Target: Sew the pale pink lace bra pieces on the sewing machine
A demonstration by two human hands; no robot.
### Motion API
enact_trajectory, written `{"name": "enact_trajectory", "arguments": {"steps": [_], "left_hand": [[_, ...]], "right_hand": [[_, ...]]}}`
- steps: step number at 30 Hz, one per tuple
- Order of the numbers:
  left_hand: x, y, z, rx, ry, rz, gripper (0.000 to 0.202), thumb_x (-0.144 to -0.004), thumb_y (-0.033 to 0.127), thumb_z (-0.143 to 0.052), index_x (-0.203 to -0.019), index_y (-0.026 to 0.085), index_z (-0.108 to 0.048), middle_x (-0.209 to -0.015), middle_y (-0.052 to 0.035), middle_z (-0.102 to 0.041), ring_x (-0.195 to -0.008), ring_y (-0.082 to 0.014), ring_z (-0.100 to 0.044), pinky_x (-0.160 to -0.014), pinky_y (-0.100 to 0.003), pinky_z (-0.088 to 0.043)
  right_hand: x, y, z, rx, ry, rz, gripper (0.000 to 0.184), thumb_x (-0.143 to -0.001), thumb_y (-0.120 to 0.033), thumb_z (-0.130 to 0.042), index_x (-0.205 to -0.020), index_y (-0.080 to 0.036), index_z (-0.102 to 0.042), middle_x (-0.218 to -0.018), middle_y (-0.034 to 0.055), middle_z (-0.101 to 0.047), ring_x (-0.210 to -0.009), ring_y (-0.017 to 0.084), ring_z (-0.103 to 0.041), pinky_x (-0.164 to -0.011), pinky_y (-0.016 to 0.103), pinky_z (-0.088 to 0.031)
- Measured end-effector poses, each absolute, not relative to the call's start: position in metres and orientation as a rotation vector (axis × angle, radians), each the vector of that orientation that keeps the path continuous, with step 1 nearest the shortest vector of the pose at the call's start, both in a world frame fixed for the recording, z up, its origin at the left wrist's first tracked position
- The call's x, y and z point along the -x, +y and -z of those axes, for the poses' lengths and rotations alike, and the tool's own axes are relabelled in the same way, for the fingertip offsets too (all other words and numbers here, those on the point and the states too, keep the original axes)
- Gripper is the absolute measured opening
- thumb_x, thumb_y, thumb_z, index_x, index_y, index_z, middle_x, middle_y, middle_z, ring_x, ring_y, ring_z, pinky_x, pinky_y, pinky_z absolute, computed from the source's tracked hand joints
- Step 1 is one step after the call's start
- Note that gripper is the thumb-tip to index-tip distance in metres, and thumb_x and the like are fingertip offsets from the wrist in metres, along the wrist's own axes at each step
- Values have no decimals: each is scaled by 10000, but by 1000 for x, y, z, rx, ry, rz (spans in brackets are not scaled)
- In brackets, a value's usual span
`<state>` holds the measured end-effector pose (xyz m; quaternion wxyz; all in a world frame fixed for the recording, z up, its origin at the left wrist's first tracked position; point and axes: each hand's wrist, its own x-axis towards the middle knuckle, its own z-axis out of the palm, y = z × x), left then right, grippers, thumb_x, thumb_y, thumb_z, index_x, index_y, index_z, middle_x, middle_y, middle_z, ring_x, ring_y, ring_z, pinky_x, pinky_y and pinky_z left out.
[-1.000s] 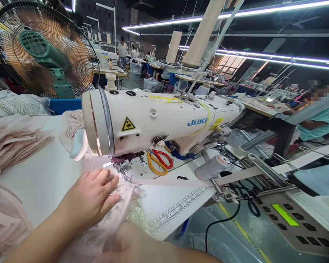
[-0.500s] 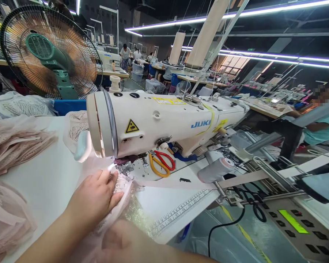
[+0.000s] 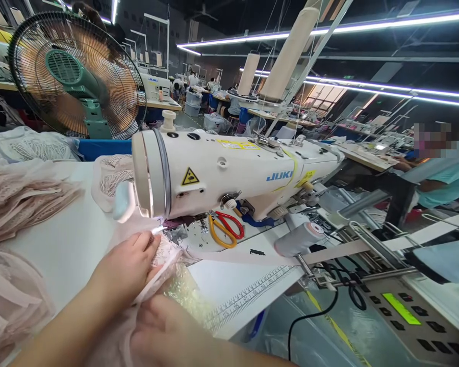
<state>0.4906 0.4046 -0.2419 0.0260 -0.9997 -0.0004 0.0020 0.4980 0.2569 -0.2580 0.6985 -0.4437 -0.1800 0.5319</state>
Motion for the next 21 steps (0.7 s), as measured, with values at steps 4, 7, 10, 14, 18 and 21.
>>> {"name": "enact_trajectory", "arguments": {"steps": [4, 7, 10, 14, 18, 21], "left_hand": [[-490, 416, 242, 3184, -62, -14, 534, -833, 168, -451, -1362, 98, -453, -1231, -197, -549, -1098, -311, -547, -907, -418, -481], [-489, 429, 247, 3275, -45, 12, 509, -840, 230, -456, -1345, 175, -492, -1308, -178, -504, -1147, -330, -523, -922, -430, -466], [-486, 440, 256, 3371, 134, 171, 434, -866, 301, -461, -1292, 305, -543, -1379, -123, -460, -1203, -315, -482, -971, -456, -423], [-480, 438, 259, 3356, 456, 315, 379, -845, 158, -394, -1008, 305, -703, -1361, -45, -510, -1235, -272, -456, -991, -460, -401], [-470, 421, 248, 3438, 525, 238, 361, -781, 74, -361, -751, 234, -683, -1166, -12, -650, -1172, -211, -520, -1069, -447, -328], [-465, 409, 239, 3515, 457, 216, 273, -814, 154, -399, -621, 189, -589, -1016, -27, -676, -889, -158, -616, -1085, -433, -306]], "right_hand": [[-494, 260, 253, 935, -431, -1195, 528, -511, -368, -797, -906, -152, -521, -940, 76, -611, -929, 205, -601, -901, 326, -430], [-502, 243, 247, 1135, -662, -1172, 410, -625, -360, -719, -946, -155, -565, -935, 48, -618, -906, 168, -597, -889, 290, -443], [-525, 219, 242, 1697, -1001, -810, 186, -752, -273, -596, -890, -148, -616, -799, 31, -619, -736, 151, -575, -719, 270, -476], [-567, 210, 243, 2243, -1150, 23, 381, -731, -201, -641, -1098, -109, -597, -978, 108, -594, -896, 225, -536, -800, 351, -458], [-592, 219, 246, 2384, -1406, 153, 311, -786, -112, -569, -1077, -192, -649, -950, 62, -591, -901, 201, -519, -760, 296, -427], [-595, 217, 247, 2342, -1654, 215, 143, -818, -125, -553, -806, -205, -670, -812, 20, -580, -781, 162, -478, -626, 255, -349]]}}
